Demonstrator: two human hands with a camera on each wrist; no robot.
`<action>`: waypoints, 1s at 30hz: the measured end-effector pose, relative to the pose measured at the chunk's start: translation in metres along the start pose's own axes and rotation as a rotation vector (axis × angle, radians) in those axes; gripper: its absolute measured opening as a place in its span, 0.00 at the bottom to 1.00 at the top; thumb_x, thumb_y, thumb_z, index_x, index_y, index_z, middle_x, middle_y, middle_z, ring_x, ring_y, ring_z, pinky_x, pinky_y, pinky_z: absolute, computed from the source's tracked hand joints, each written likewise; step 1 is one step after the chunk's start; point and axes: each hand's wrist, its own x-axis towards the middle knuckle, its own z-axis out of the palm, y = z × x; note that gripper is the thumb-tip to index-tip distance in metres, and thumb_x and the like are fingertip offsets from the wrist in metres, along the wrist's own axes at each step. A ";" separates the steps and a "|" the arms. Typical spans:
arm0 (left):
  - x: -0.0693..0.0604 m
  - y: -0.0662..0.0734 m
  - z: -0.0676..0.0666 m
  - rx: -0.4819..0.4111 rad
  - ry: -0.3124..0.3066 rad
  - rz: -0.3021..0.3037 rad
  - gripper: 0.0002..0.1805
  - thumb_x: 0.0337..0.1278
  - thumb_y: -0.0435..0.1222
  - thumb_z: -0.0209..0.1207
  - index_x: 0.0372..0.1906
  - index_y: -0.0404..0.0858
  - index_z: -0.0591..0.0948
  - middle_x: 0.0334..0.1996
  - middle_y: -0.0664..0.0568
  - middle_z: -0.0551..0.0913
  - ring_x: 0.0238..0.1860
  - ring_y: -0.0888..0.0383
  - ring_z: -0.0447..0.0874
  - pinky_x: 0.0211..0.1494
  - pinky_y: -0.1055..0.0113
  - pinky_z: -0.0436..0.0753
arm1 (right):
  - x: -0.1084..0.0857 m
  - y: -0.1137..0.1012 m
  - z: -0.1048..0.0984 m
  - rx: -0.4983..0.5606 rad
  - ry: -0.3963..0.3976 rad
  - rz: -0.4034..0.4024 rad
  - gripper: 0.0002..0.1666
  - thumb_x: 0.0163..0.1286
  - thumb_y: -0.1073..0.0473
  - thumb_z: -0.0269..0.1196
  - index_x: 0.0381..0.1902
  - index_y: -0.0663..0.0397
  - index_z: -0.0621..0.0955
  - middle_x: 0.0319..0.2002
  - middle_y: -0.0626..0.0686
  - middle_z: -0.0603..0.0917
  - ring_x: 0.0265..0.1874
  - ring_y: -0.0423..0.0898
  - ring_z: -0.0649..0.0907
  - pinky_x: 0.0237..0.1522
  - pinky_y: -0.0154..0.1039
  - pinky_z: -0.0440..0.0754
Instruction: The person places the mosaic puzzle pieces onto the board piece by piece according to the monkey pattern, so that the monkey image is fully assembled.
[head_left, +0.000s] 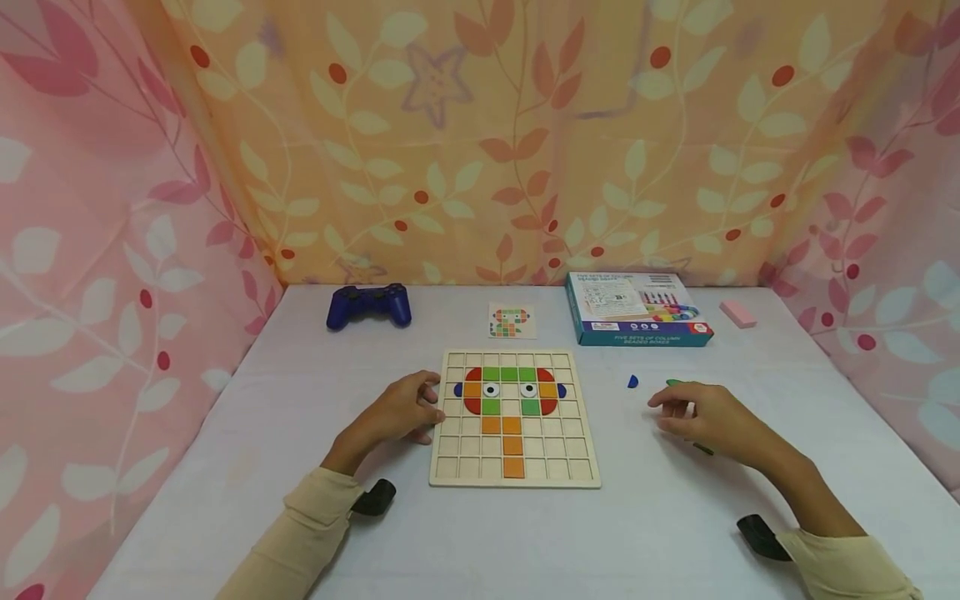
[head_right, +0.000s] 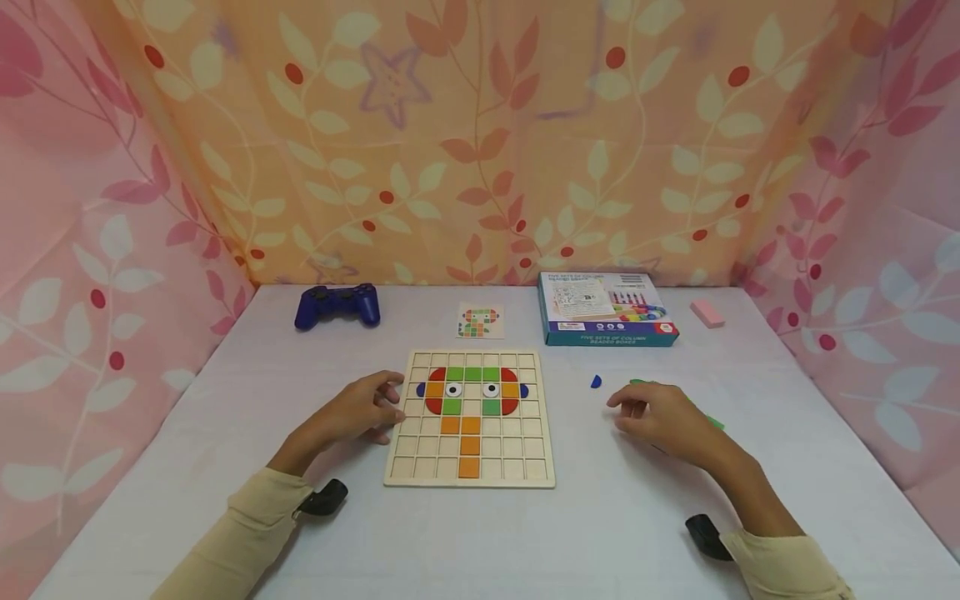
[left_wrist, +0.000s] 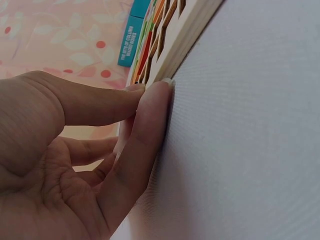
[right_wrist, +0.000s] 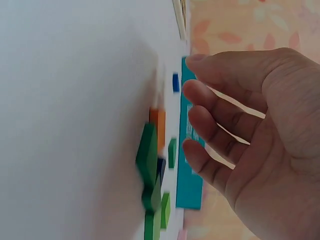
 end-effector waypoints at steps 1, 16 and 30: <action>0.000 0.000 0.000 0.001 -0.002 0.002 0.37 0.65 0.27 0.67 0.77 0.33 0.68 0.55 0.42 0.76 0.43 0.52 0.81 0.36 0.63 0.93 | -0.003 0.004 -0.003 0.000 -0.001 0.017 0.16 0.69 0.55 0.73 0.53 0.51 0.88 0.34 0.44 0.82 0.37 0.45 0.77 0.32 0.31 0.80; 0.003 0.001 0.002 0.014 0.003 -0.011 0.37 0.65 0.27 0.68 0.77 0.34 0.68 0.55 0.43 0.77 0.43 0.52 0.81 0.36 0.63 0.93 | -0.030 0.062 -0.024 -0.059 0.027 0.140 0.25 0.64 0.55 0.75 0.58 0.56 0.86 0.49 0.54 0.88 0.51 0.56 0.81 0.48 0.63 0.88; 0.001 -0.001 0.000 -0.005 0.002 -0.007 0.37 0.65 0.27 0.68 0.77 0.34 0.68 0.55 0.42 0.77 0.43 0.52 0.81 0.36 0.62 0.93 | -0.038 0.086 -0.031 -0.101 -0.002 0.134 0.25 0.59 0.59 0.77 0.55 0.59 0.88 0.51 0.61 0.88 0.56 0.68 0.81 0.53 0.79 0.80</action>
